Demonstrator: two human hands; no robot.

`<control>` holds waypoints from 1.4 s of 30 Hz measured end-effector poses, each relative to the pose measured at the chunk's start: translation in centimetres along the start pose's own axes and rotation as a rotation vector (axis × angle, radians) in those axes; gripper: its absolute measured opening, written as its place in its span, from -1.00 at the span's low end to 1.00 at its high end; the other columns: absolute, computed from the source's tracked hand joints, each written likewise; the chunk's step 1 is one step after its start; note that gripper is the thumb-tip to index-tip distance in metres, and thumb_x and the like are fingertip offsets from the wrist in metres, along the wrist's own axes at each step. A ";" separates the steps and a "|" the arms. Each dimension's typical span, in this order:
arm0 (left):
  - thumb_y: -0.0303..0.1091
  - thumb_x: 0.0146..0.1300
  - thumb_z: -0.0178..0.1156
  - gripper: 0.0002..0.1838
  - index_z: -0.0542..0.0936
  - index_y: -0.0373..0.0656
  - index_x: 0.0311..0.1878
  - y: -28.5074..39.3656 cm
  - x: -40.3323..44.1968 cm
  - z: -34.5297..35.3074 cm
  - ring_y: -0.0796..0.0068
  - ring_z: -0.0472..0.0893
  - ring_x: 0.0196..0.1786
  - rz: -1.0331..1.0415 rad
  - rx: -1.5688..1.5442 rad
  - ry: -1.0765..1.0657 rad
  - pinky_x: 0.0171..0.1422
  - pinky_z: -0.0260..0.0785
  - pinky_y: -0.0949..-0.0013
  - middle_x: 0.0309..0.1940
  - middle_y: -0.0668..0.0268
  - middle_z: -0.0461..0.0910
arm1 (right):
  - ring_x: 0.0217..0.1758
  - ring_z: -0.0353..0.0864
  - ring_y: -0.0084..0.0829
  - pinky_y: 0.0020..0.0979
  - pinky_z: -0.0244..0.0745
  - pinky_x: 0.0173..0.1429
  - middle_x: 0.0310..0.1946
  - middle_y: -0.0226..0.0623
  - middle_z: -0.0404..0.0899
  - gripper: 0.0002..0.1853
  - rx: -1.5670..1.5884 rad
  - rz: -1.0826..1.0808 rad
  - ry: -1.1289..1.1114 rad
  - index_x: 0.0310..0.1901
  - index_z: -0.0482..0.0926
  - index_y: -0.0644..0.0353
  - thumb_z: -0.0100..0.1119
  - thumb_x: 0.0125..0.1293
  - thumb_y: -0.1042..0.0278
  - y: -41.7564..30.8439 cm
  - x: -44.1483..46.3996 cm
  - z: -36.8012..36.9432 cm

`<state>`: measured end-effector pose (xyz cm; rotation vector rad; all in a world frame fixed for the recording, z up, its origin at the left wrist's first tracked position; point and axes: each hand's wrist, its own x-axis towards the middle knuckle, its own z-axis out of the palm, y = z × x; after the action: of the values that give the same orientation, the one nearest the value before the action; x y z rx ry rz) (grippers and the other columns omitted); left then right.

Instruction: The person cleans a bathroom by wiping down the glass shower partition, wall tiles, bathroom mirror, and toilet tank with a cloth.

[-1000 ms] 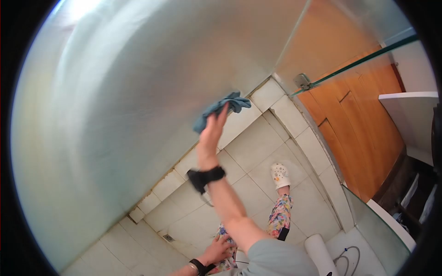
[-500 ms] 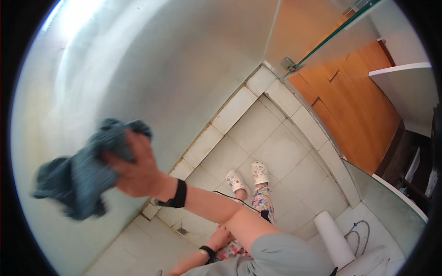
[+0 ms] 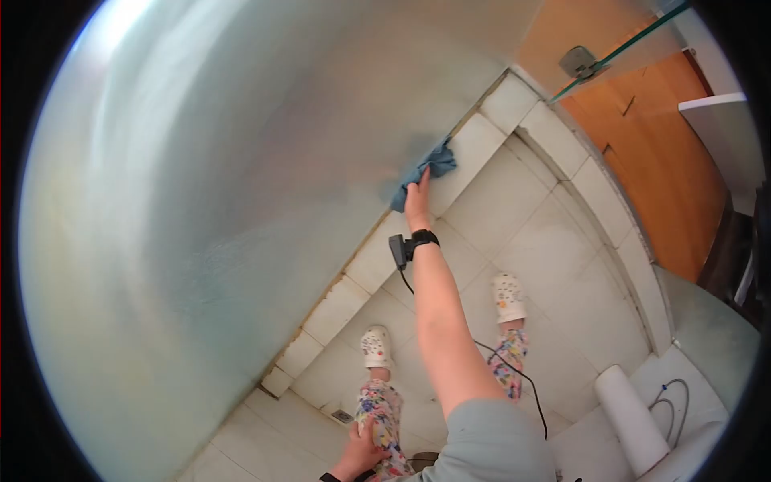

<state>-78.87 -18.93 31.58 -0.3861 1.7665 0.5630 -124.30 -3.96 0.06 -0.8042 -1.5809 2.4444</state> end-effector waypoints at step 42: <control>-0.08 0.07 0.44 0.09 -0.06 0.08 0.55 -16.4 -1.7 -6.8 -0.42 0.17 0.41 0.230 0.208 -0.210 0.29 0.36 -0.06 0.40 -0.45 -0.06 | 0.35 0.24 0.18 -0.02 0.18 0.40 0.29 0.19 0.31 -0.46 -0.320 -0.015 0.244 0.41 0.25 0.11 -0.24 0.44 0.20 9.6 -18.0 5.5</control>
<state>-75.17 -36.43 31.72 0.0221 1.6564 0.5534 -109.95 -19.52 -0.03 -1.0846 -1.8917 2.0136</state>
